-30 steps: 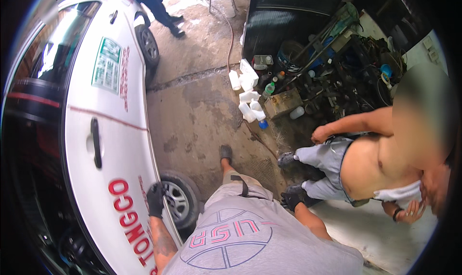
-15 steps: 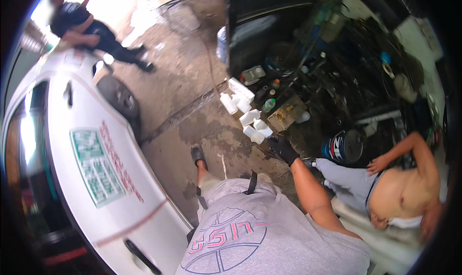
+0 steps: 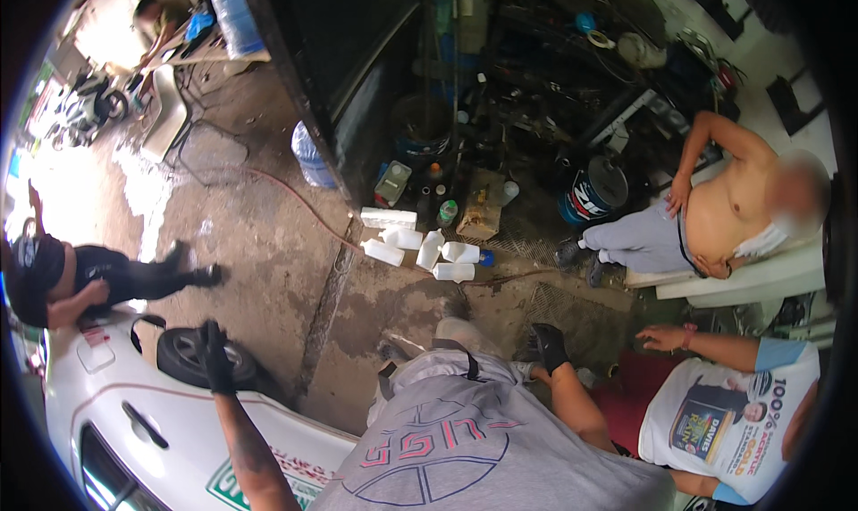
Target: The person applies grease to a car axle shaft using a small tool, spreading it over the joint area. The person rotates the shaft to coat different sides and then places the part on the floor.
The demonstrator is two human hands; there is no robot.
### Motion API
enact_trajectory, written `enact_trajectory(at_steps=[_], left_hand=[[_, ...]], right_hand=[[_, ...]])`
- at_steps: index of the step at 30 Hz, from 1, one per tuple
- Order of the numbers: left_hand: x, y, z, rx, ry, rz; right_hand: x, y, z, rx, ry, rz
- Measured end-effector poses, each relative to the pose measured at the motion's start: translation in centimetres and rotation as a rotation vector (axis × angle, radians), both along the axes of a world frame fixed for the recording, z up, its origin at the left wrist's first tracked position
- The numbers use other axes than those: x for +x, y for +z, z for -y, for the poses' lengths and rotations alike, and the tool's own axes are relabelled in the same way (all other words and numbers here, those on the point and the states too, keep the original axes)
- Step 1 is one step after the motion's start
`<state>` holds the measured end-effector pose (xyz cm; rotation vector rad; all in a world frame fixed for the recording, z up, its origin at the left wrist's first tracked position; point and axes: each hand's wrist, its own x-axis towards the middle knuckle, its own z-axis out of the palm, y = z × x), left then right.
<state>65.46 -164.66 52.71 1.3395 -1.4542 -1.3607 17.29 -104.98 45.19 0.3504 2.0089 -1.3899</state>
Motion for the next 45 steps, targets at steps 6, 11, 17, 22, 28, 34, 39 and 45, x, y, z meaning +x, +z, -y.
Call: enact_trajectory(at_steps=[6,11,17,22,28,34,39,45], left_hand=[[-31.8,14.8,7.3,-0.497,-0.350,-0.022],[-45.9,21.3,12.2,-1.028,-0.218,0.125],[-53.0,24.4,18.8,-1.205,-0.073,-0.018],[-48.6,18.2,36.8,-0.599,-0.044,0.133],[-46.8,7.5,38.0,-0.375,-0.103,0.330],[-44.4,0.9,37.2,-0.229,-0.126,0.451],[-43.8,-0.6,36.2,-0.205,-0.116,0.514],[-43.6,0.8,36.5,-0.289,-0.039,0.539]], right_hand=[[0.5,-4.6,2.4,-0.100,-0.254,0.024],[-3.1,-7.7,8.5,-0.173,-0.217,0.050],[-8.5,-9.3,13.6,-0.078,-0.102,0.105],[-12.1,-11.2,17.2,0.071,0.138,-0.261],[-13.0,-5.9,21.0,0.082,0.001,-0.138],[-11.6,-5.1,25.6,-0.072,-0.397,0.014],[-10.2,-5.1,26.1,0.088,-0.330,-0.112],[-6.6,-3.5,26.7,0.146,-0.556,-0.062]])
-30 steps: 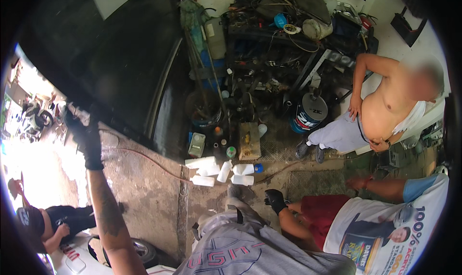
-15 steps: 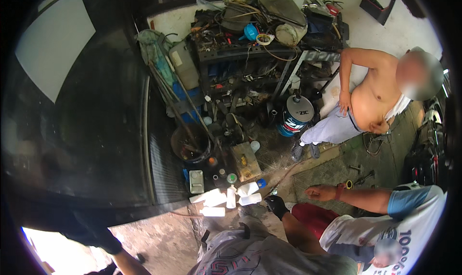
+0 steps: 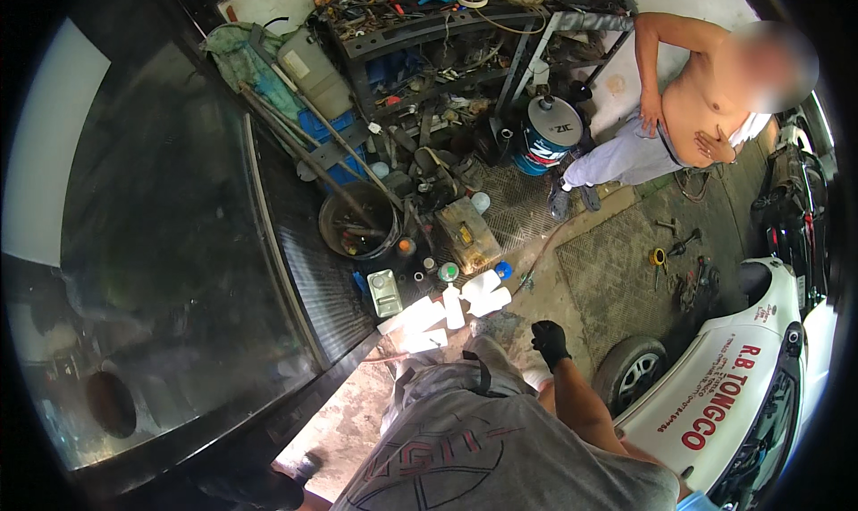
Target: The person applies grease to a car axle shaft using a small tool, spreading it over the joint area. The person rotates the shaft to coat different sides and then places the part on the floor.
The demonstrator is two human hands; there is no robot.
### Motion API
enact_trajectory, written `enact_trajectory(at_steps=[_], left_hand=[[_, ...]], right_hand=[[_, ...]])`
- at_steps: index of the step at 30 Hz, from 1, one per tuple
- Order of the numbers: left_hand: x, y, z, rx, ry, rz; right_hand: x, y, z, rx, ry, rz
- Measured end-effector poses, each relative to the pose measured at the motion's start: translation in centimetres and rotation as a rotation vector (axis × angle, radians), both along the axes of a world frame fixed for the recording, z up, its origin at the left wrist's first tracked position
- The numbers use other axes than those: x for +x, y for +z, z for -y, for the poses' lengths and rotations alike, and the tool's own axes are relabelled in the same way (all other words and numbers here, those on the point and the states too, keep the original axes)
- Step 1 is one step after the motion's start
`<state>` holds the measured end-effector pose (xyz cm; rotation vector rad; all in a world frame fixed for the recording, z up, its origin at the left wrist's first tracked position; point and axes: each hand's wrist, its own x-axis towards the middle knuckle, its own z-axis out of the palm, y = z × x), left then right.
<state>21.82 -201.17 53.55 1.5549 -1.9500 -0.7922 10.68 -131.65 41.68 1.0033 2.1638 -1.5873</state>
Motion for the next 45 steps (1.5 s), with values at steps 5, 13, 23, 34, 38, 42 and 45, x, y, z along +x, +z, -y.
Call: enact_trajectory(at_steps=[5,13,23,34,38,42,45], left_hand=[[-3.3,1.9,-0.5,-0.193,-0.004,-0.044],[-7.8,12.9,-2.1,-0.743,0.016,-0.225],[-10.2,23.3,-12.6,-1.032,0.034,-0.396],[-0.8,14.8,-18.9,-0.291,-0.244,-0.493],[8.4,6.5,-28.7,0.301,-0.416,0.069],[19.7,-0.6,-37.1,0.420,-0.152,0.338],[30.3,-6.4,-46.2,0.979,0.414,0.031]], right_hand=[[6.0,-4.8,-5.6,0.474,0.599,-0.052],[3.9,-2.7,-6.0,-0.235,-0.267,0.172],[3.2,-3.4,-11.2,-0.395,-0.220,0.142],[7.3,-9.8,-22.4,-0.662,-0.093,0.583],[2.5,-7.7,-20.0,-0.400,0.223,0.594],[-5.7,-9.1,-17.7,-0.443,0.339,0.599],[-12.0,-9.0,-14.1,-0.400,0.518,0.572]])
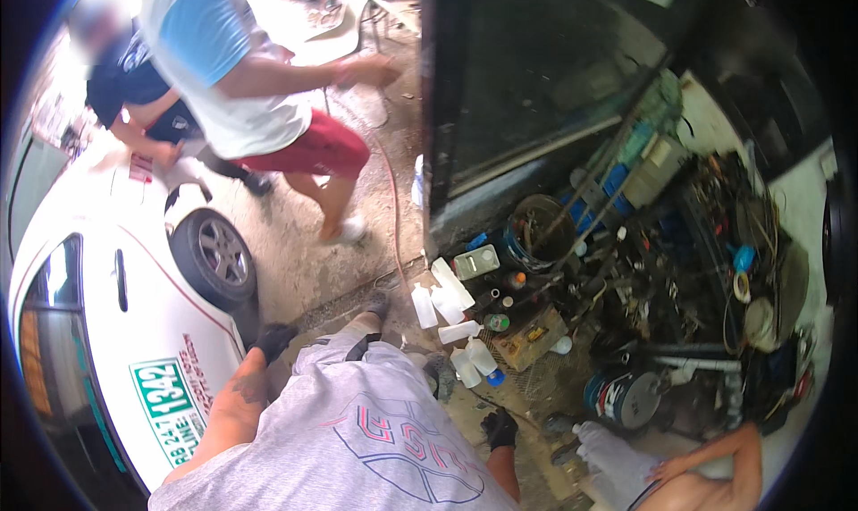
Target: The person applies grease to a car axle shaft using a small tool, spreading it over the joint area. The person rotates the shaft to coat different sides and then places the part on the floor.
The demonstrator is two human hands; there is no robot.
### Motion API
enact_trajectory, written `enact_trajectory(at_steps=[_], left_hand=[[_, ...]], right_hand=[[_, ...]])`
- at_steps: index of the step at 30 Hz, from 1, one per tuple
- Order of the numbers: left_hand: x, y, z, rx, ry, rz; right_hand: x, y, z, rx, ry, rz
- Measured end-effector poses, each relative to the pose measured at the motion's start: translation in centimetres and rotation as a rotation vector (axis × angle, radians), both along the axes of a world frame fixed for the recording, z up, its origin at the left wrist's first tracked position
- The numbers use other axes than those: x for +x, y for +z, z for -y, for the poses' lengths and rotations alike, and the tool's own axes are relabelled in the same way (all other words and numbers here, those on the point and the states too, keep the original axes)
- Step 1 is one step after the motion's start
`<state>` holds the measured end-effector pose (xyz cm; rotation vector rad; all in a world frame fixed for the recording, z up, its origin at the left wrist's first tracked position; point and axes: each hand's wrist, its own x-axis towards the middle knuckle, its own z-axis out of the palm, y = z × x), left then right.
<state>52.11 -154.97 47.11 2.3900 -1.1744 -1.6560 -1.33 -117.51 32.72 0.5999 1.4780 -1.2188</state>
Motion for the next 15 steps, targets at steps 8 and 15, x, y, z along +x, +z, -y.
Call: enact_trajectory(at_steps=[8,15], left_hand=[[10.0,-9.1,-16.2,0.097,0.286,-0.102],[13.2,-12.1,-10.7,0.025,0.297,-0.350]], right_hand=[[-5.0,2.5,11.7,-0.017,0.237,-0.269],[4.0,5.5,22.7,0.054,0.462,-0.352]])
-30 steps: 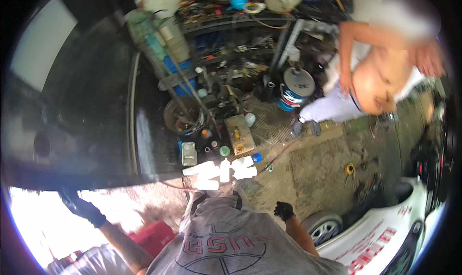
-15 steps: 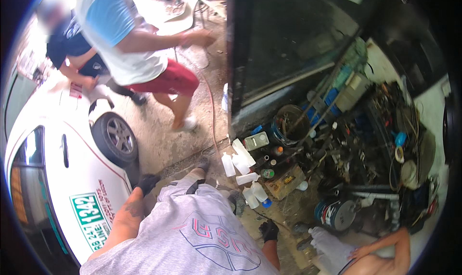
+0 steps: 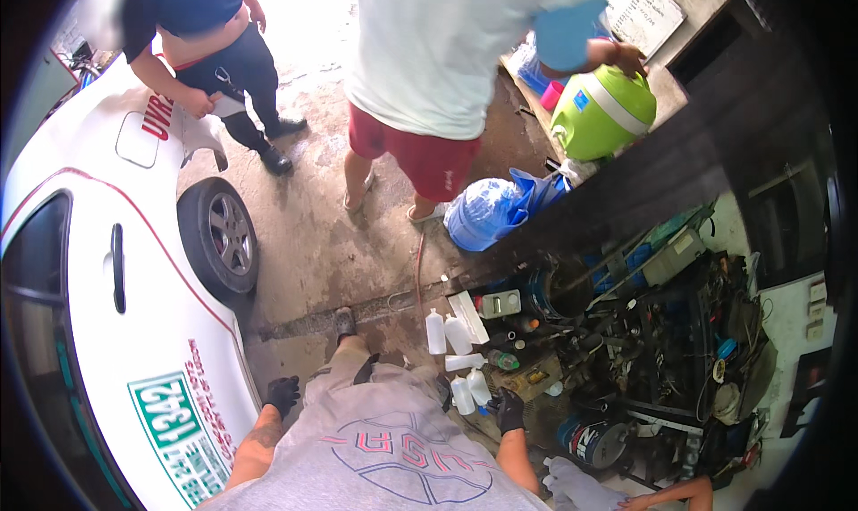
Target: The person applies grease to a car axle shaft using a small tool, spreading it over the joint area. The person rotates the shaft to coat different sides and then places the part on the floor.
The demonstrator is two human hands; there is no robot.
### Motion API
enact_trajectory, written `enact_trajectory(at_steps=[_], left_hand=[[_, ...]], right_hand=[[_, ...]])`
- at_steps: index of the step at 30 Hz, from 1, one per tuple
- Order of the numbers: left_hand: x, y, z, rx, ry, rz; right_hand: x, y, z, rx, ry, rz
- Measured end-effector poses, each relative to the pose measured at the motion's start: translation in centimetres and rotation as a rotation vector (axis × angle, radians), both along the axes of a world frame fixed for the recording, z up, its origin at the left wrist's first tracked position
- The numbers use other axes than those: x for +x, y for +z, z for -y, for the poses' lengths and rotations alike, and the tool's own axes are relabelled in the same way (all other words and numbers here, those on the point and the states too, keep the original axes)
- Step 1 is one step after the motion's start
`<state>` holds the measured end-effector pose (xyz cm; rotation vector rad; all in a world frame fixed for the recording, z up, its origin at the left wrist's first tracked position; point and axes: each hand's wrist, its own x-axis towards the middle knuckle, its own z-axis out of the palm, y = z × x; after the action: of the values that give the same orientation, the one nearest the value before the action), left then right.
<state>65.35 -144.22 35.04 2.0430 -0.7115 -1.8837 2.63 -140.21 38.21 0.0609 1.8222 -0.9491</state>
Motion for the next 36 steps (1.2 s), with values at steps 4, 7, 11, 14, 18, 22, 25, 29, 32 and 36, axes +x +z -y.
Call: enact_trajectory(at_steps=[4,7,11,14,18,22,25,29,32,36], left_hand=[[0.6,3.2,10.0,0.131,0.240,0.106],[7.1,2.5,15.1,0.036,0.329,-0.028],[12.0,4.1,22.6,-0.217,0.251,0.031],[16.2,2.2,24.4,-0.678,-0.054,0.202],[15.8,2.2,25.6,-0.359,0.242,0.148],[13.9,-1.3,24.8,-0.404,-0.138,0.071],[12.7,-3.4,24.7,-0.408,-0.510,0.088],[8.5,-5.0,27.9,0.255,-0.149,-0.235],[7.8,-1.2,32.4,-0.647,-1.586,0.035],[6.1,-2.3,39.2,-1.004,-2.210,0.216]], right_hand=[[4.3,2.0,3.4,0.029,-0.006,-0.044],[6.5,2.8,5.8,-0.029,0.006,-0.001],[9.9,4.5,8.7,0.016,0.097,-0.089],[11.7,7.1,10.5,0.047,0.111,-0.089],[12.4,8.2,10.3,0.097,0.058,-0.151],[13.2,9.4,7.9,0.041,0.013,-0.271],[15.4,12.4,6.3,0.081,-0.065,-0.282],[18.2,13.4,-1.2,0.132,-0.231,-0.316],[22.0,13.2,-5.8,0.141,-0.375,-0.357],[26.9,5.9,-14.6,0.248,-0.393,-0.432]])
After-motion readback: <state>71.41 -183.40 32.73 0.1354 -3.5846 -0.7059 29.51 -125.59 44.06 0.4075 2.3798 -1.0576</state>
